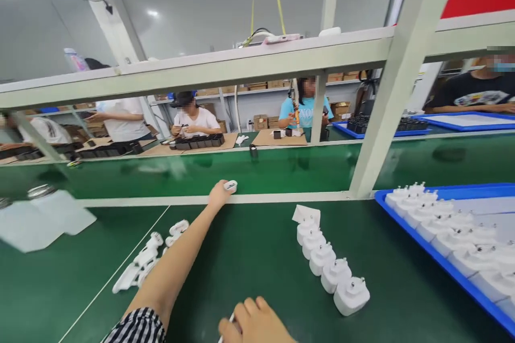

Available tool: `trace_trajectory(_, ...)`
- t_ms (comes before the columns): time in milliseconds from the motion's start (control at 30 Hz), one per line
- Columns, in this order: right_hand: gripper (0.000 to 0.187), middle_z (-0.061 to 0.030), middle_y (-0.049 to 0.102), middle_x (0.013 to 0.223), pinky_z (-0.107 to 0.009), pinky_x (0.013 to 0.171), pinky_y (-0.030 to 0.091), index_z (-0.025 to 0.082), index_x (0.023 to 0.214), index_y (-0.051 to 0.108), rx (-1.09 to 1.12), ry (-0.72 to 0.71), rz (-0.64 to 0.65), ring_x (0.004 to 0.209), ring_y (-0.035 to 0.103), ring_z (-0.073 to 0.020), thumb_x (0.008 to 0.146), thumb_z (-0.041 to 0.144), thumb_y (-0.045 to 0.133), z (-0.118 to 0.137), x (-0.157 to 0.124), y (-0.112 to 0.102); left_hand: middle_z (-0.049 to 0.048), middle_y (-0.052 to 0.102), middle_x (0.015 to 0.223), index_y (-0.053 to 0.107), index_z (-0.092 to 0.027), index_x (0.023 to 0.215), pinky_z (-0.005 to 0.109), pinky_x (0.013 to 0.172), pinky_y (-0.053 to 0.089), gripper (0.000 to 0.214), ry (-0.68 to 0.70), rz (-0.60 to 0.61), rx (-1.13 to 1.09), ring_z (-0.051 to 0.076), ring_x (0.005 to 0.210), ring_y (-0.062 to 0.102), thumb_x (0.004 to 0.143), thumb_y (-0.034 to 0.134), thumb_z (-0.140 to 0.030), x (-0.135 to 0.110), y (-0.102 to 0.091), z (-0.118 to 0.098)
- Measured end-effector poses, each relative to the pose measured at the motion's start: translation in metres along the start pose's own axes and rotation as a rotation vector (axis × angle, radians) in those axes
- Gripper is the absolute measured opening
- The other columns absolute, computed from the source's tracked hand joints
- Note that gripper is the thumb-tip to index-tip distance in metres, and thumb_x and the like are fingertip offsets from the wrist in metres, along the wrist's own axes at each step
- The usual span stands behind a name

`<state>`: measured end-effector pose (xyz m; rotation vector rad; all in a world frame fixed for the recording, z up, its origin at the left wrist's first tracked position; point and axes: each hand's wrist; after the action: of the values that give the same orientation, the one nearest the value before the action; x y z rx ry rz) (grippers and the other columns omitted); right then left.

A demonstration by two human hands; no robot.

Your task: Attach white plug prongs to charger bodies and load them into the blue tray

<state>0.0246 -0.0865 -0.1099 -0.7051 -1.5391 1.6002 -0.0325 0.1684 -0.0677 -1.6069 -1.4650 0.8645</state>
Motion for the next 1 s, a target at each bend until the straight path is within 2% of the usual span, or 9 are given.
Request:
trace_trajectory(67,0.034,-0.0071,0.057,0.073,-0.032,0.052,0.042,0.017,0.096,0.047,0.039,0.003,0.031,0.065,0.052,-0.0222,0.064,0.028,0.051,-0.004,-0.006,-0.021,0.0019,0.058,0.087,0.047,-0.019,0.092,0.02,0.068,0.038,0.029,0.043,0.052,-0.031,0.014,0.08,0.053,0.064,0.053,-0.024,-0.03,0.004,-0.006)
trace_trajectory(167,0.032,-0.0077,0.053,0.079,-0.03,0.057,0.043,0.014,0.096,0.044,0.206,0.108,-0.012,0.07,0.051,-0.0199,0.065,0.014,0.042,-0.019,-0.015,-0.046,-0.0015,0.058,0.073,0.05,-0.019,0.088,0.02,0.061,0.039,0.028,0.158,0.17,-0.135,0.012,0.067,0.054,0.062,0.055,-0.025,-0.085,0.005,-0.009)
trace_trajectory(267,0.029,-0.0068,0.049,0.084,-0.028,0.057,0.042,0.015,0.097,0.039,0.422,0.26,-0.08,0.065,0.051,-0.0152,0.069,0.01,0.032,-0.037,-0.017,-0.056,-0.0024,0.057,0.071,0.05,-0.018,0.085,0.02,0.061,0.04,0.027,0.237,0.283,-0.283,0.011,0.065,0.053,0.059,0.055,-0.025,-0.135,0.002,-0.008)
trace_trajectory(367,0.027,-0.0057,0.045,0.088,-0.028,0.058,0.043,0.018,0.098,0.036,0.609,0.373,-0.208,0.066,0.05,-0.0138,0.072,0.015,0.031,-0.05,-0.016,-0.058,-0.0025,0.056,0.073,0.05,-0.017,0.082,0.02,0.062,0.04,0.025,0.296,0.341,-0.408,0.01,0.067,0.052,0.059,0.054,-0.026,-0.164,0.001,-0.009)
trace_trajectory(467,0.027,-0.0054,0.041,0.092,-0.028,0.061,0.044,0.02,0.096,0.038,0.717,0.44,-0.33,0.074,0.05,-0.0141,0.07,0.015,0.033,-0.059,-0.017,-0.062,-0.0019,0.056,0.075,0.05,-0.016,0.083,0.021,0.063,0.04,0.028,0.364,0.385,-0.457,0.011,0.069,0.051,0.057,0.056,-0.026,-0.172,0.001,-0.01)
trace_trajectory(567,0.029,-0.0054,0.04,0.093,-0.027,0.06,0.045,0.021,0.097,0.041,0.747,0.463,-0.36,0.073,0.05,-0.0131,0.07,0.017,0.033,-0.066,-0.018,-0.068,-0.0011,0.056,0.08,0.049,-0.016,0.09,0.022,0.065,0.04,0.034,0.406,0.413,-0.489,0.011,0.072,0.051,0.057,0.056,-0.025,-0.171,0.002,-0.01)
trace_trajectory(667,0.026,-0.0048,0.042,0.088,-0.027,0.056,0.045,0.021,0.096,0.046,0.721,0.493,-0.36,0.067,0.05,-0.013,0.072,0.023,0.035,-0.072,-0.019,-0.071,-0.0001,0.056,0.084,0.047,-0.016,0.094,0.022,0.068,0.04,0.038,0.393,0.411,-0.502,0.012,0.076,0.051,0.058,0.055,-0.025,-0.171,0.003,-0.01)
trace_trajectory(800,0.016,-0.0033,0.048,0.078,-0.028,0.055,0.044,0.021,0.082,0.049,0.582,0.537,-0.402,0.066,0.05,-0.015,0.07,0.028,0.041,-0.076,-0.017,-0.071,0.0005,0.056,0.086,0.048,-0.017,0.094,0.022,0.069,0.04,0.037,0.379,0.419,-0.521,0.012,0.077,0.052,0.058,0.055,-0.025,-0.174,0.005,-0.011)
trace_trajectory(1000,0.019,-0.0031,0.047,0.08,-0.027,0.052,0.042,0.023,0.083,0.052,0.324,0.412,-0.264,0.062,0.05,-0.0143,0.074,0.025,0.035,-0.07,-0.012,-0.07,0.0005,0.055,0.091,0.043,-0.018,0.101,0.023,0.071,0.04,0.045,0.375,0.377,-0.534,0.013,0.081,0.052,0.059,0.055,-0.025,-0.178,0.006,-0.014)
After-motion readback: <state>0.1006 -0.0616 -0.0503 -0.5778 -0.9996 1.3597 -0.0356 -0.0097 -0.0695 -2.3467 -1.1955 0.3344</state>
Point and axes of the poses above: each hand's wrist, its own x-axis towards the middle knuckle, its own y-axis out of the palm, z = x × y
